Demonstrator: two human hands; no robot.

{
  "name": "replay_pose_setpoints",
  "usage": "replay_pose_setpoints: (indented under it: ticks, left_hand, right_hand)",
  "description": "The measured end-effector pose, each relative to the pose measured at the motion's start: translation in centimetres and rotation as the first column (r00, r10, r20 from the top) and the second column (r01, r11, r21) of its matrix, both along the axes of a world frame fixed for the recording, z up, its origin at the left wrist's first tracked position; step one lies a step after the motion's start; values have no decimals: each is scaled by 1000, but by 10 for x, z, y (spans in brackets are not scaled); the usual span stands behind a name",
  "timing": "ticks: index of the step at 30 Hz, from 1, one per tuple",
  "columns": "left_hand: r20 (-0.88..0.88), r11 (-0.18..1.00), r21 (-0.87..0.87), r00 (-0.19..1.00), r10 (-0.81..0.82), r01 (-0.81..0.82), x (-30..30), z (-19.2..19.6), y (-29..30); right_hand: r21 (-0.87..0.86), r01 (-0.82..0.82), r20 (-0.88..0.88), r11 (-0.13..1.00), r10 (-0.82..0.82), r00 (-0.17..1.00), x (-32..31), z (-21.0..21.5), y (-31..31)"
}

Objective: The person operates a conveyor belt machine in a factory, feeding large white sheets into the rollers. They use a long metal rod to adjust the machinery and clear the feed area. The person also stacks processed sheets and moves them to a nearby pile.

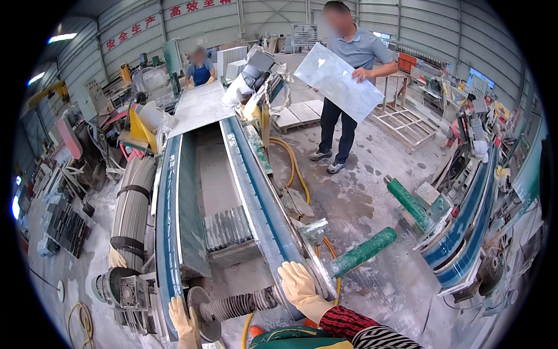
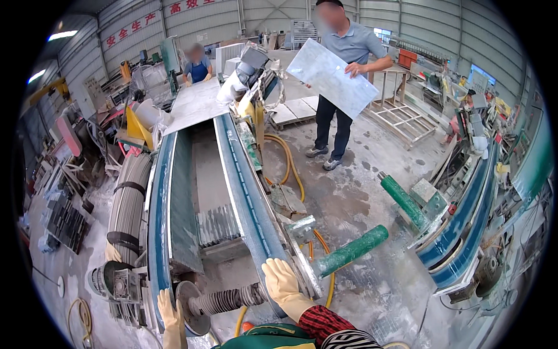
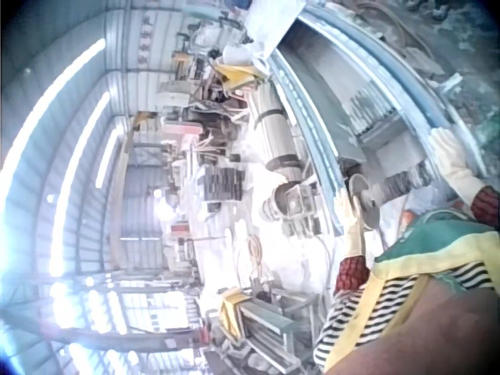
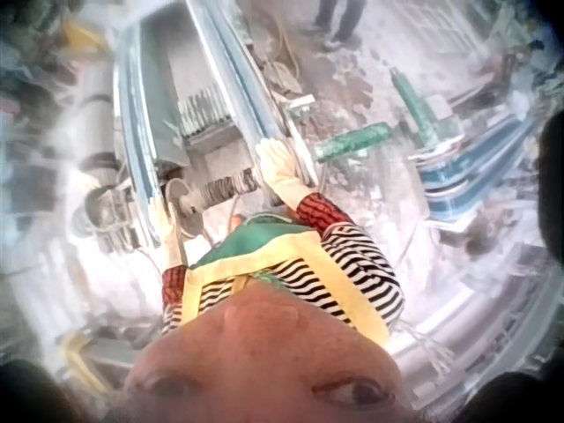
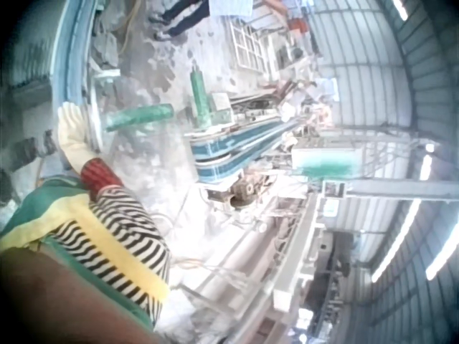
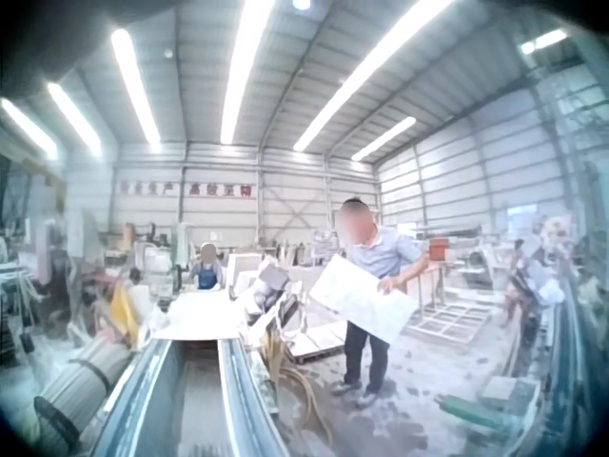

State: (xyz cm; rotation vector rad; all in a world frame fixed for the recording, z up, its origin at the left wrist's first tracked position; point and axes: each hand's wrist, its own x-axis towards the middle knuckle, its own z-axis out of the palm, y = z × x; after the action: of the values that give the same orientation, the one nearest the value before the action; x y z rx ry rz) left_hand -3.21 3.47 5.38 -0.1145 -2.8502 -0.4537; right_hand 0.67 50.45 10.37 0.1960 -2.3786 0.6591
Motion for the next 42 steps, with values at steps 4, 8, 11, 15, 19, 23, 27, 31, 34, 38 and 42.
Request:
replay_pose_setpoints:
  ticks: [4,8,11,15,19,23,27,31,34,38,42]
  left_hand:
    - [228,997,-65,972,62,-49,-9,-26,-6]
    - [70,970,-231,994,88,-70,-2,-53,-4]
    - [52,968,-245,996,66,-51,-1,-57,-2]
    - [4,969,-243,999,49,-46,2,-63,-6]
    - [9,969,-246,999,39,-36,2,-70,-13]
    - [67,969,-242,996,65,-47,1,-69,-15]
    - [116,974,-221,991,71,-44,1,-58,-6]
    - [139,977,-207,987,82,-52,5,-49,-6]
    - [219,984,-177,973,77,-39,3,-41,-4]
    - [221,983,-183,972,74,-33,4,-46,-13]
    - [222,984,-177,972,77,-38,6,-46,-12]
  right_hand:
    - [13,8,54,1000,-9,999,5,2,0]
    - [61,41,-13,997,-40,999,5,5,-2]
    - [92,67,-14,993,-66,998,8,2,0]
    - [110,74,3,991,-75,997,8,2,-3]
    - [95,71,22,993,-73,997,10,0,-5]
    - [58,59,42,997,-62,997,9,7,-10]
    - [74,19,84,997,-25,996,5,11,-9]
    - [81,-28,118,996,18,993,-1,5,-10]
    - [86,-27,137,996,15,991,1,0,-9]
    - [100,-17,52,995,12,999,1,-5,-12]
    - [89,-25,71,996,19,997,3,-3,-11]
